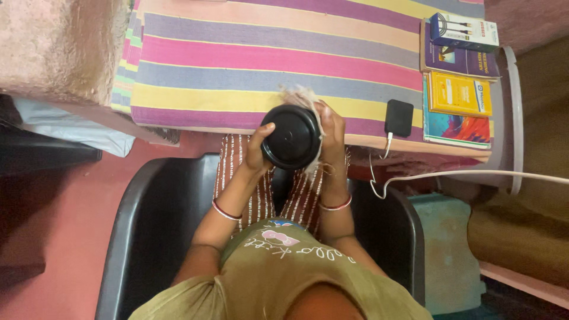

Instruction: The person wipes a striped table mat with a cloth, then cleans a power bank, a white box, a black tumbler, a cable box, and several books one by one. The person moves each item aside to wipe the mat underneath before returning the items to the table.

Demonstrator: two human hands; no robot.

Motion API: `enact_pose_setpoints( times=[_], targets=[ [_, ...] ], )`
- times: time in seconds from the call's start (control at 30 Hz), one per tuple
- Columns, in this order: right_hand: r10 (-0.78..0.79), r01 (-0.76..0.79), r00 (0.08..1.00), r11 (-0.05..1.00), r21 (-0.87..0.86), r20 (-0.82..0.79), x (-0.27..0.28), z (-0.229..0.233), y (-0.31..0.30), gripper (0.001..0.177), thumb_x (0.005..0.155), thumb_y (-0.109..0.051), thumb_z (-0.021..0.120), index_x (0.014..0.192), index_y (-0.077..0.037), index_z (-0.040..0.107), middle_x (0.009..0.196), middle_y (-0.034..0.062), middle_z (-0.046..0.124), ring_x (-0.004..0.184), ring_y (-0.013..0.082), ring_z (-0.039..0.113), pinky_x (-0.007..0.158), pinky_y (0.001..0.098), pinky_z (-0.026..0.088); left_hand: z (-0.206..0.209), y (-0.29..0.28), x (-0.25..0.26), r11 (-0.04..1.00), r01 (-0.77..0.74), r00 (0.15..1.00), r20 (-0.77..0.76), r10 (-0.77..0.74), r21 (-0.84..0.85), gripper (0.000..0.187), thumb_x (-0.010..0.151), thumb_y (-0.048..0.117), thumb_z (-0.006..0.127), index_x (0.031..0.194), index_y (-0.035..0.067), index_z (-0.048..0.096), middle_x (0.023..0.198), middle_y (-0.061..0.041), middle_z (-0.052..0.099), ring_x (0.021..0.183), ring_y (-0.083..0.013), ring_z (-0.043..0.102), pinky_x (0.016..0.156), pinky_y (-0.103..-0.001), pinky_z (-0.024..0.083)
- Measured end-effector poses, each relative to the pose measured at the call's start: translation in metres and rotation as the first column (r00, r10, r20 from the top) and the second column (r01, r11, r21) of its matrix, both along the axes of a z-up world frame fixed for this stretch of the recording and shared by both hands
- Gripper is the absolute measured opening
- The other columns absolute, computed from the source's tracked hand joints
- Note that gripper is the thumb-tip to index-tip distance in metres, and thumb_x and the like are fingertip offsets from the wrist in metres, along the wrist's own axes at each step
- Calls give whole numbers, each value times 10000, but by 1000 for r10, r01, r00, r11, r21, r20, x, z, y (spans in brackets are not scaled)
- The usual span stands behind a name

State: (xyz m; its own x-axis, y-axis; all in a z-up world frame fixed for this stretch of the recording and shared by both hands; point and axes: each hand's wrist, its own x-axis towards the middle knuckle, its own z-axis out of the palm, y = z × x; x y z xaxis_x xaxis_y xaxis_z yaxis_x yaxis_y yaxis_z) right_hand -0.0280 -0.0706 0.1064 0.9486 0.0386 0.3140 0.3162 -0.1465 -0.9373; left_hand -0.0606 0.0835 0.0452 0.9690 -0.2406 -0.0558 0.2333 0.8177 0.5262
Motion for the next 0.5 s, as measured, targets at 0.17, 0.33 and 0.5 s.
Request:
enact_pose_setpoints(
  times=[0.17, 0.33, 0.5],
  targets=[
    [32, 77, 967, 907, -413, 251, -10, 6, 8, 750, 1119, -592, 233, 1241, -11, 692, 1215, 218, 737, 1198, 351, 698, 1066, 478, 551, 3, -11, 2, 983, -145, 981, -146, 127, -116, 610, 957, 389, 517, 1378, -52, 546, 1286, -236, 650, 1146, -316, 677, 1017, -441, 561],
    [6, 341, 838, 775, -532, 546, -53, -23, 45, 1004, 932, -707, 589, 1568, 4, 278, 1549, 335, 354, 1496, 482, 299, 1233, 615, 312, -1, -19, 6, 870, -208, 954, -287, 80, -447, 608, 996, 456, 526, 1418, 17, 537, 1317, -153, 659, 1181, -274, 655, 1050, -433, 528],
    [67, 268, 880, 746, -609, 470, -25, -15, 21, 1207, 717, -692, 850, 1561, -19, 310, 1528, 294, 429, 1470, 463, 374, 1247, 568, 347, -19, -17, -8, 932, 2, 982, -177, -71, -362, 665, 1035, 478, 543, 1494, -1, 488, 1337, -193, 645, 1143, -283, 660, 936, -428, 520]
  ],
)
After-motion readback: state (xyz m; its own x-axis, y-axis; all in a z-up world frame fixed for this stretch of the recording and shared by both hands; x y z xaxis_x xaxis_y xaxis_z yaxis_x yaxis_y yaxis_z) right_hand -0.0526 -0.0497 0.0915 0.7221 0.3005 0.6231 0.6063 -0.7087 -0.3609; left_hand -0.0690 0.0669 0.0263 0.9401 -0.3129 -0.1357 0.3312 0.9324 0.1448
